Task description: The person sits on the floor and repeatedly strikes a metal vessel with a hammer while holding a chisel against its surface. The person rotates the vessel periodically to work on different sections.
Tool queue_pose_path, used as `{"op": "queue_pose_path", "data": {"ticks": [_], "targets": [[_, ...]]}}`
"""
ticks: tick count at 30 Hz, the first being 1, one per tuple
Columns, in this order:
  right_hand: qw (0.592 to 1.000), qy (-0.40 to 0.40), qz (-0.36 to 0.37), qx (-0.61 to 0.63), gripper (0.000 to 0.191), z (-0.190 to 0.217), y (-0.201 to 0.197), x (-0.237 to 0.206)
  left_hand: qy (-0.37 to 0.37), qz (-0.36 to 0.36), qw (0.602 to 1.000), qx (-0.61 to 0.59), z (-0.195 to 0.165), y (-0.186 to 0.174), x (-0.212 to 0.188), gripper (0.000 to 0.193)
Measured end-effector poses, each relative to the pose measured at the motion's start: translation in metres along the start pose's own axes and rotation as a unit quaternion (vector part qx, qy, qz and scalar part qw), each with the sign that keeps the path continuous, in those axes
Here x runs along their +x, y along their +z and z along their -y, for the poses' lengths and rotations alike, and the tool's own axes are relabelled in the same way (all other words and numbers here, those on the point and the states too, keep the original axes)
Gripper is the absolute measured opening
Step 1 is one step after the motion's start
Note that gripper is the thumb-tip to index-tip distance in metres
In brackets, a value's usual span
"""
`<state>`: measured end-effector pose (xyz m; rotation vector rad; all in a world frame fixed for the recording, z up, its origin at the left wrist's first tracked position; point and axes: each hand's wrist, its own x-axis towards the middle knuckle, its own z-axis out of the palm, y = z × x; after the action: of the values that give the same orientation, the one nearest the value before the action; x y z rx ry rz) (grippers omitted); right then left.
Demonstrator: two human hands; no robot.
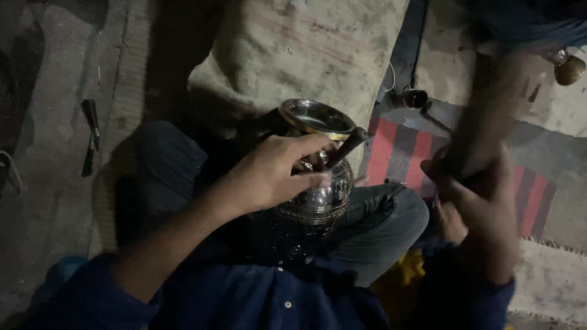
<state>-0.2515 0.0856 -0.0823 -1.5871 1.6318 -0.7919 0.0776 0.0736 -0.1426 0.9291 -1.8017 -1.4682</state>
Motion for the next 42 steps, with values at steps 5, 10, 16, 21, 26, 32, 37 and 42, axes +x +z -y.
{"op": "queue_pose_path", "data": {"ticks": [5, 10, 16, 21, 26, 32, 37, 42], "targets": [[0.994, 0.019, -0.029, -0.108, 0.067, -0.012, 0.01, -0.03, -0.072, 0.042, 0.995, 0.06, -0.01, -0.004, 0.009, 0.041], [0.986, 0.025, -0.045, -0.16, 0.066, -0.034, 0.015, -0.06, -0.037, 0.125, 0.991, 0.04, -0.018, -0.01, 0.017, 0.038], [0.963, -0.095, -0.137, -0.213, 0.061, -0.064, 0.028, -0.097, 0.006, 0.202, 0.977, 0.064, -0.019, -0.013, 0.027, 0.045], [0.959, 0.161, -0.222, 0.068, 0.045, -0.066, 0.049, -0.122, -0.024, 0.274, 0.959, 0.075, -0.017, -0.013, 0.033, 0.043], [0.977, 0.121, -0.167, -0.045, 0.056, -0.041, 0.048, -0.124, 0.027, 0.17, 0.981, 0.092, -0.014, -0.011, 0.018, 0.034], [0.967, 0.092, -0.029, -0.237, 0.058, -0.033, 0.051, -0.069, -0.044, -0.137, 0.98, -0.135, -0.002, 0.005, -0.023, 0.035], [0.97, -0.075, 0.061, -0.221, 0.049, -0.03, 0.038, -0.002, -0.081, -0.137, 0.981, -0.114, 0.007, 0.006, -0.029, 0.041], [0.998, 0.049, 0.025, 0.013, 0.062, 0.018, 0.018, 0.049, -0.027, -0.134, 0.984, -0.117, 0.006, 0.005, -0.029, 0.038]]}}
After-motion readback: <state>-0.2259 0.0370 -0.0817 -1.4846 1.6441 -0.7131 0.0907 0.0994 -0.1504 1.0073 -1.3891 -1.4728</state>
